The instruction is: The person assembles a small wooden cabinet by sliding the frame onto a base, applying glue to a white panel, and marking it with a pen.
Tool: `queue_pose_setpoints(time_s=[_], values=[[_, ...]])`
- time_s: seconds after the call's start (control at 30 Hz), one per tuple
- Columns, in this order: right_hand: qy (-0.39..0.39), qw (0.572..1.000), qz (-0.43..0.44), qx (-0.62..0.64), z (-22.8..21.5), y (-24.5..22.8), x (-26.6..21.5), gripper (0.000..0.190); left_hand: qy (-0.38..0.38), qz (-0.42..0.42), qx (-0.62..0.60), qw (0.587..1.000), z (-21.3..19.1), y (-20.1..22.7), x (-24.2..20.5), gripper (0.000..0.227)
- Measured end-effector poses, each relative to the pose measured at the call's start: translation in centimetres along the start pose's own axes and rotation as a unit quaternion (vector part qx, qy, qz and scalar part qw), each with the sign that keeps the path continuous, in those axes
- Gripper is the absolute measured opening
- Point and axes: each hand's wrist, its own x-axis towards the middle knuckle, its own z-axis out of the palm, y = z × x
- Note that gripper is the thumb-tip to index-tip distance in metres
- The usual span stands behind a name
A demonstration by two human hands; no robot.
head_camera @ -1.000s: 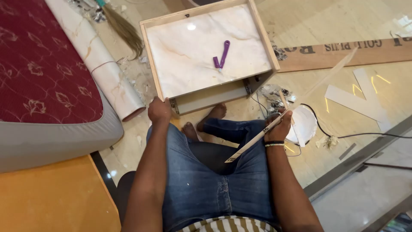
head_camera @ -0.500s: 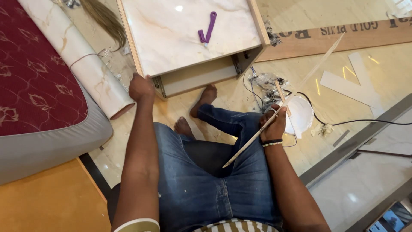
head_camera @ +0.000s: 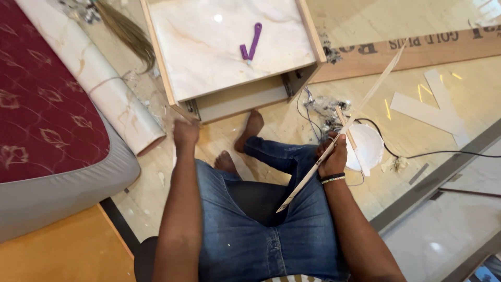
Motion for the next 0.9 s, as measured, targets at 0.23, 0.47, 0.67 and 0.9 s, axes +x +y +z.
queue_pose_setpoints(time_s=[0.23,0.47,0.67,0.9], values=[[-0.013,1.000,-0.015,0.014,-1.4,0.8,0.6,0.042,-0.128,0.073,0.007,0.989,0.0,-0.5,-3.7,0.054],[-0.167,0.961,0.010,0.219,-4.4,-10.5,3.4,0.065,-0.118,0.207,-0.101,0.966,-0.3,-1.4,-6.2,0.043],[-0.091,0.990,-0.101,0.038,-9.1,-31.5,-0.8,0.038,-0.095,0.344,0.023,0.934,1.3,-3.6,-3.4,0.033],[0.101,0.880,-0.223,-0.407,-19.7,-39.2,-10.9,0.017,-0.148,0.340,0.011,0.929,-2.1,-3.8,-3.3,0.035]])
